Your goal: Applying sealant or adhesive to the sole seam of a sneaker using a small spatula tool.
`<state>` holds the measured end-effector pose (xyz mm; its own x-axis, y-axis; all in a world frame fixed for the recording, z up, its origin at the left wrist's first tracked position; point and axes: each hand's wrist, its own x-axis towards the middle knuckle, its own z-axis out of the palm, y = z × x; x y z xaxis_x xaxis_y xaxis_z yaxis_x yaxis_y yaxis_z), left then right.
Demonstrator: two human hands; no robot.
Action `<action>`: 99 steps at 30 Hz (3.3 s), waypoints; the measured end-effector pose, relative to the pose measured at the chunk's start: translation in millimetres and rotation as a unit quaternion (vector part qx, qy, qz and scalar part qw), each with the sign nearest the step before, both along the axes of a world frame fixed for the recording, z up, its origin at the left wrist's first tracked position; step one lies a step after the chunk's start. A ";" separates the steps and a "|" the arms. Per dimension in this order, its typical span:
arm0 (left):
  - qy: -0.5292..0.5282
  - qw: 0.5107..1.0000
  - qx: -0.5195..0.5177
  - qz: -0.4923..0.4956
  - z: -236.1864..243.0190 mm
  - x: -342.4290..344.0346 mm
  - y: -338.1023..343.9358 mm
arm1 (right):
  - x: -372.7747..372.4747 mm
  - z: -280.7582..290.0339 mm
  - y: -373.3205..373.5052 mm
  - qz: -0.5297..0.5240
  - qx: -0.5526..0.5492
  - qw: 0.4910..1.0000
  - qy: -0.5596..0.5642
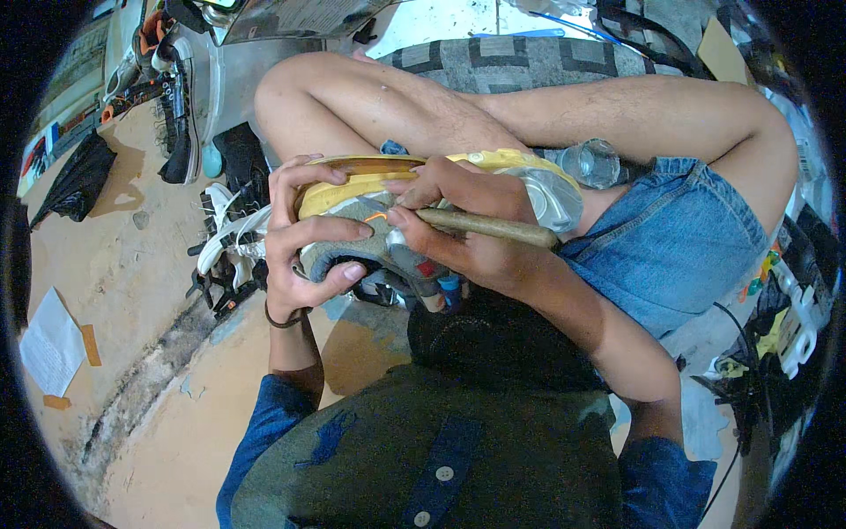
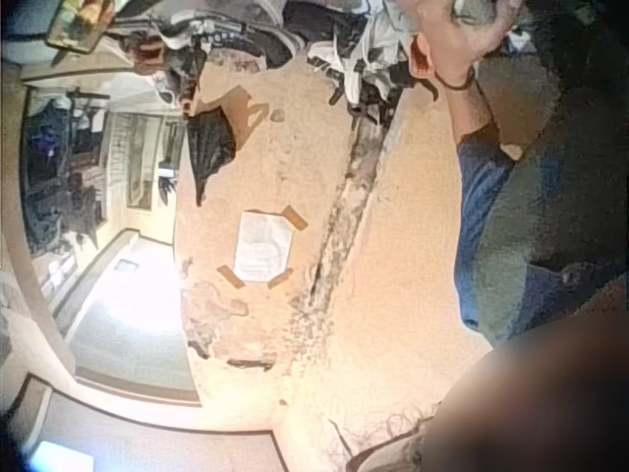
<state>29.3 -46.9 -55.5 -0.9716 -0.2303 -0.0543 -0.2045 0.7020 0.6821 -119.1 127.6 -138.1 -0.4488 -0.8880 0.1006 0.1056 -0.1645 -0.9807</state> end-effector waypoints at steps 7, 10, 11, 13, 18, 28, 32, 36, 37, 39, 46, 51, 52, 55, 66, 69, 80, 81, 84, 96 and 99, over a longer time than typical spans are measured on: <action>0.001 1.000 0.001 0.004 0.1 -0.9 1.3 | -0.1 2.7 -2.4 0.005 0.064 0.998 -0.004; -0.002 1.000 -0.008 0.007 0.3 -1.1 0.6 | 1.7 1.5 -3.3 -0.024 0.041 0.999 -0.021; -0.003 1.000 0.001 0.007 0.1 -1.8 0.8 | 2.1 0.8 -2.8 -0.024 0.040 0.999 -0.020; -0.003 1.000 0.008 0.007 0.1 -2.6 0.0 | 2.0 -0.5 -1.7 -0.034 0.003 0.999 -0.031; 0.005 1.000 0.009 0.011 -0.3 0.4 -0.3 | -2.1 4.9 -3.8 -0.007 0.002 1.000 0.024; -0.003 1.000 0.007 0.003 0.7 -0.9 -0.9 | 6.2 -5.5 -4.4 -0.088 -0.017 0.996 -0.014; -0.004 1.000 0.006 -0.002 1.7 0.0 -1.1 | -1.9 0.9 1.5 -0.027 -0.001 0.999 -0.026; 0.001 1.000 0.013 0.002 0.3 2.1 -1.4 | -1.8 1.5 0.9 -0.005 0.017 1.000 -0.008; 0.001 1.000 0.012 0.003 -0.2 1.9 -2.1 | -1.7 1.8 0.2 -0.005 -0.001 1.000 -0.013; -0.001 1.000 0.009 -0.003 0.0 1.6 -2.1 | -0.6 2.0 0.4 -0.011 0.001 1.000 -0.013; -0.006 1.000 0.004 0.003 1.2 3.2 -1.6 | -0.9 2.9 -3.7 0.000 0.002 1.000 0.017; -0.004 1.000 0.001 0.003 1.4 2.1 -0.4 | 1.4 2.4 -2.8 -0.021 0.021 1.000 0.004; -0.004 1.000 0.000 0.004 1.6 1.8 -0.8 | 1.1 1.5 -2.0 -0.028 0.024 0.999 0.000; -0.006 1.000 0.007 -0.008 1.2 0.4 -2.9 | -1.2 -0.4 -2.0 -0.027 -0.029 0.999 0.032; -0.002 1.000 0.003 -0.006 -0.3 0.2 -0.9 | 1.3 1.6 -3.1 -0.037 0.007 0.999 -0.001; 0.004 1.000 0.004 -0.001 -0.5 2.3 -1.3 | 0.7 5.9 -5.1 -0.021 0.011 1.000 -0.008; -0.003 1.000 0.005 -0.005 0.2 5.2 -1.6 | -0.5 3.6 -2.7 -0.025 -0.039 0.999 0.022; -0.001 1.000 0.004 -0.003 0.6 6.0 -1.7 | -2.8 6.6 -2.6 -0.016 -0.017 0.999 0.026; 0.005 1.000 0.009 0.001 -0.3 5.7 -0.3 | -6.8 10.7 -2.2 -0.017 0.015 0.999 0.048; 0.005 1.000 0.008 0.000 2.2 3.3 0.8 | -7.1 5.4 -1.8 -0.043 -0.015 0.998 0.039; -0.001 1.000 0.005 -0.005 2.2 3.6 -0.3 | -5.2 3.2 -3.4 -0.029 0.013 0.998 0.052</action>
<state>32.9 -47.2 -53.3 -0.9740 -0.2192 -0.0580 -0.1981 0.6979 0.6882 -124.3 124.2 -134.9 -0.4884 -0.8633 0.1273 -0.0064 -0.1423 -0.9898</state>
